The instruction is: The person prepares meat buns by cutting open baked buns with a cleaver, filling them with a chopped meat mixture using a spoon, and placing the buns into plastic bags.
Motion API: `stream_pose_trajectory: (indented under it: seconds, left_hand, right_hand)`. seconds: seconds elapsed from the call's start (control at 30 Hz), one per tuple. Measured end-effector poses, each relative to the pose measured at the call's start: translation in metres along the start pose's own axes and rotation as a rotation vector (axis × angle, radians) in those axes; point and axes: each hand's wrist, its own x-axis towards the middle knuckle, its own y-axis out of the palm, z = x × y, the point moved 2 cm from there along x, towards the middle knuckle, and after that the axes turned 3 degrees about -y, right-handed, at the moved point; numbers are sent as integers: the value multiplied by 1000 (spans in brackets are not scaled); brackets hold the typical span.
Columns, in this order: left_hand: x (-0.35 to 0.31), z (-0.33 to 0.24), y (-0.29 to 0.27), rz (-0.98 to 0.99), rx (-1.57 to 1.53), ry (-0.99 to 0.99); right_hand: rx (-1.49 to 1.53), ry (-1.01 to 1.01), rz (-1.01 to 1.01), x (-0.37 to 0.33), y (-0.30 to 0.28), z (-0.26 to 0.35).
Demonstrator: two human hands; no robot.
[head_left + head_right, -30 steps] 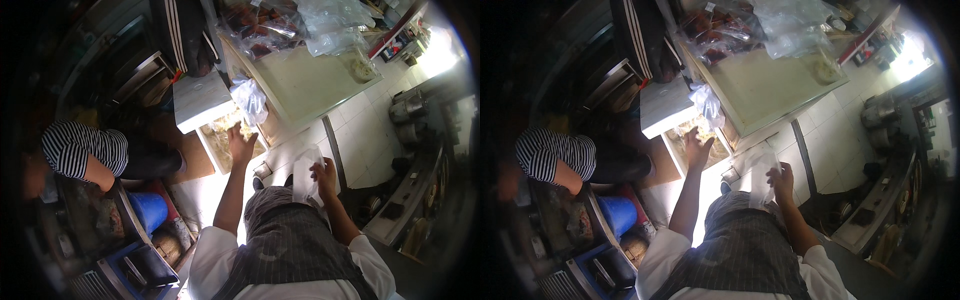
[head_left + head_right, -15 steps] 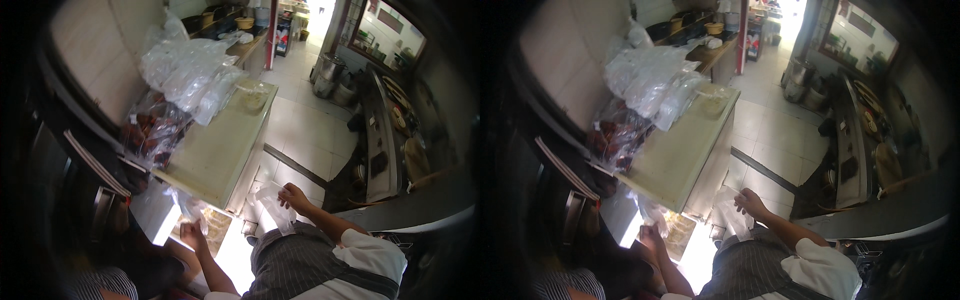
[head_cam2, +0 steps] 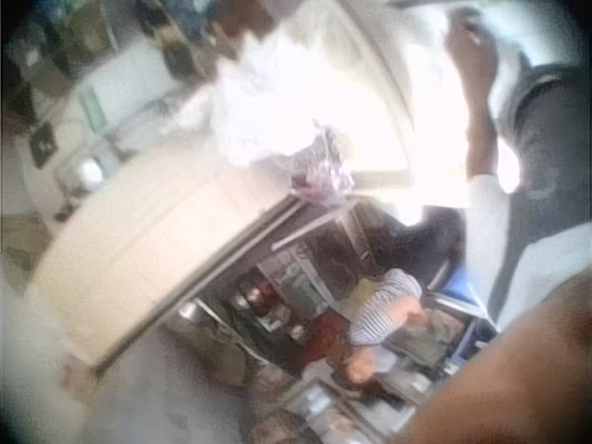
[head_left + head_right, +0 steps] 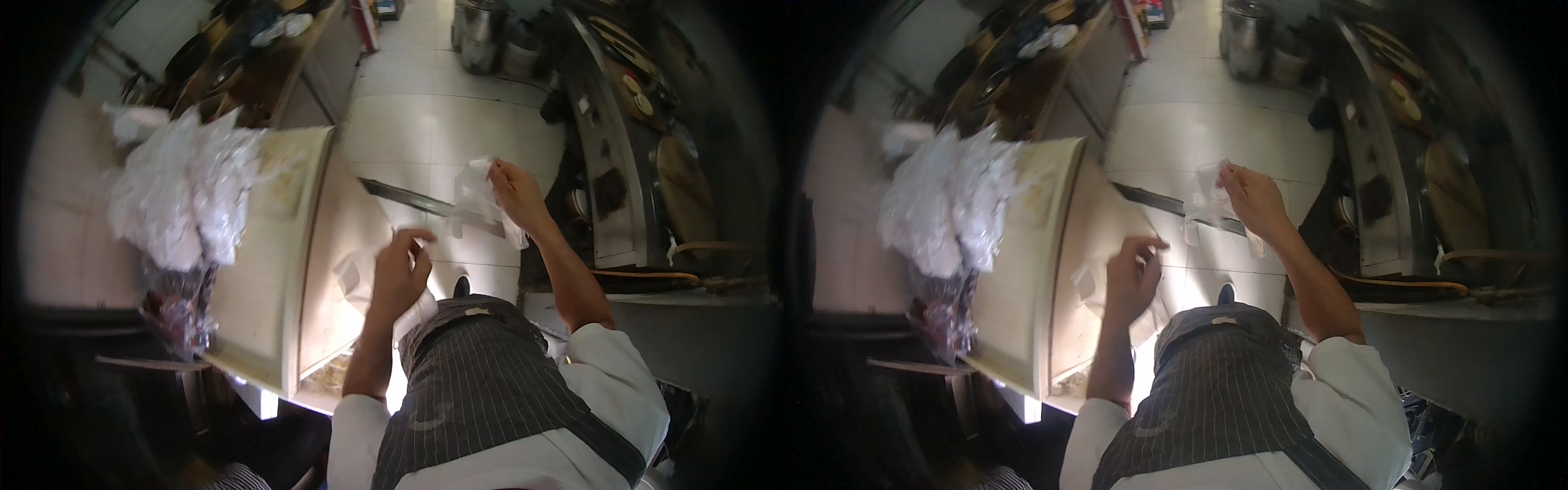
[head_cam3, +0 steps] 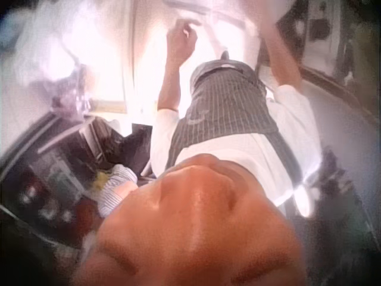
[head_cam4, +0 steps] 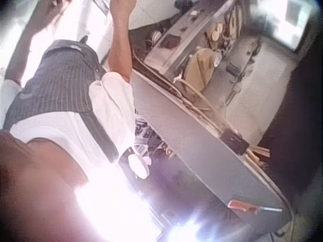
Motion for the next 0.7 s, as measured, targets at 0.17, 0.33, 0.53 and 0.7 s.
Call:
stream_pose_trajectory:
  seconds: [0.17, 0.33, 0.53, 0.7]
  left_hand:
    - [163, -13, 87, 295, 0, 130]
    - [282, -25, 192, 599, -364, -38]
    - [414, -21, 307, 850, -491, -226]
    - [517, -40, 404, 983, -489, -145]
  right_hand:
    - [-225, -80, -138, 57, -93, -17]
    - [-477, 65, -242, 116, -167, -49]
    - [-118, 49, -273, 207, -251, -127]
    - [145, 283, -350, 286, -349, -216]
